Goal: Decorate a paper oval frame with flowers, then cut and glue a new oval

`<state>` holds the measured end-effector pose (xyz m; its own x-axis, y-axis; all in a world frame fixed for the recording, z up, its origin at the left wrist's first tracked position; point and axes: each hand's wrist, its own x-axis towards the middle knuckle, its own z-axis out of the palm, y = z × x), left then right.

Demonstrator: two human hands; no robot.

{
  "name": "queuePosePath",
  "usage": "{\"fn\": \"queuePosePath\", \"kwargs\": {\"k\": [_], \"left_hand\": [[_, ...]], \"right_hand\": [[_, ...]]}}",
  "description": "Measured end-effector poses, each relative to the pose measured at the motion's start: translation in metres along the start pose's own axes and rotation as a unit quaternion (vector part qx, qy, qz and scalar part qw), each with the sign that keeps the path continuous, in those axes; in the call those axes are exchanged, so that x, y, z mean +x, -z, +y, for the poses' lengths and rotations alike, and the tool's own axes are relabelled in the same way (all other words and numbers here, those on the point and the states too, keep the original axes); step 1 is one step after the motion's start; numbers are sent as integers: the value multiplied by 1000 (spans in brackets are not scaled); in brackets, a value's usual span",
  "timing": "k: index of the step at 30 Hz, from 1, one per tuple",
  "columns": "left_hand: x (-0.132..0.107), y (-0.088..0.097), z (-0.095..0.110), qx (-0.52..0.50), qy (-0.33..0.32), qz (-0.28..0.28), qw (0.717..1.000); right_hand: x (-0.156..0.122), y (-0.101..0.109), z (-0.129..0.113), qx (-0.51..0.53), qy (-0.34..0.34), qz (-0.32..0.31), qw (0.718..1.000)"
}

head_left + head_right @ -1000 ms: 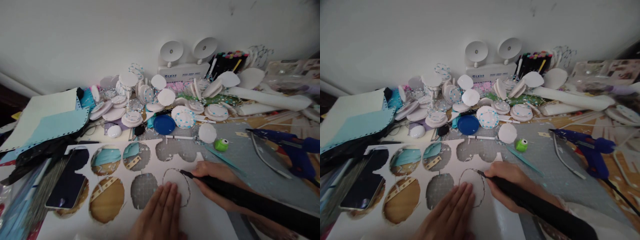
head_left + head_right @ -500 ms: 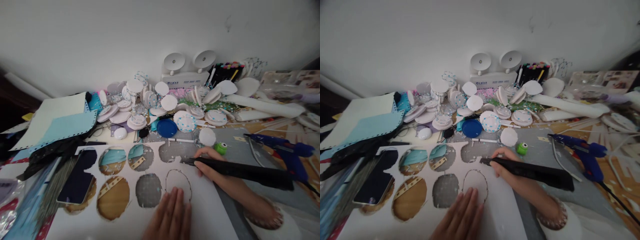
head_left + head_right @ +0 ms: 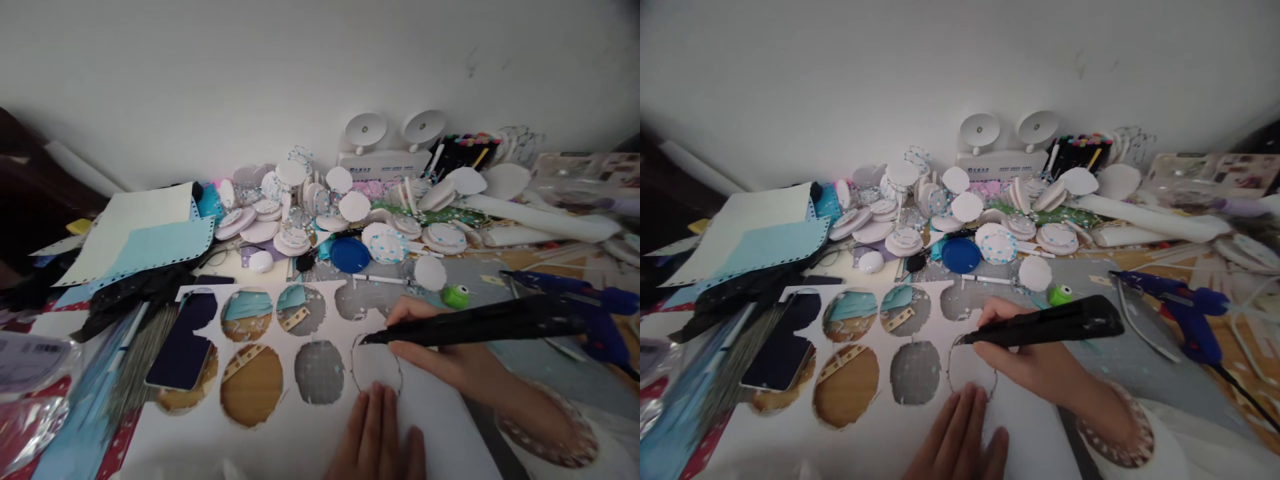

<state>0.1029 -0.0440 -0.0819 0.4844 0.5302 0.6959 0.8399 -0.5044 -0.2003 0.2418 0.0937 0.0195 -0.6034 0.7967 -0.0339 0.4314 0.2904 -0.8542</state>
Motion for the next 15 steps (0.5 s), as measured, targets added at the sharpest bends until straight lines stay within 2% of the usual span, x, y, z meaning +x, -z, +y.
{"fn": "queuePosePath", "kwargs": {"k": [8,11,15], "left_hand": [[0,-11,10,3,58,59,997],[1,-12,11,4,68,61,996],[3,-7,7,0,56,46,997]], "right_hand": [[21,-8,-7,-14,-15,-59,998],[29,-9,-6,-28,-6,-69,997],[31,-15,-6,-53,31,-48,997]]}}
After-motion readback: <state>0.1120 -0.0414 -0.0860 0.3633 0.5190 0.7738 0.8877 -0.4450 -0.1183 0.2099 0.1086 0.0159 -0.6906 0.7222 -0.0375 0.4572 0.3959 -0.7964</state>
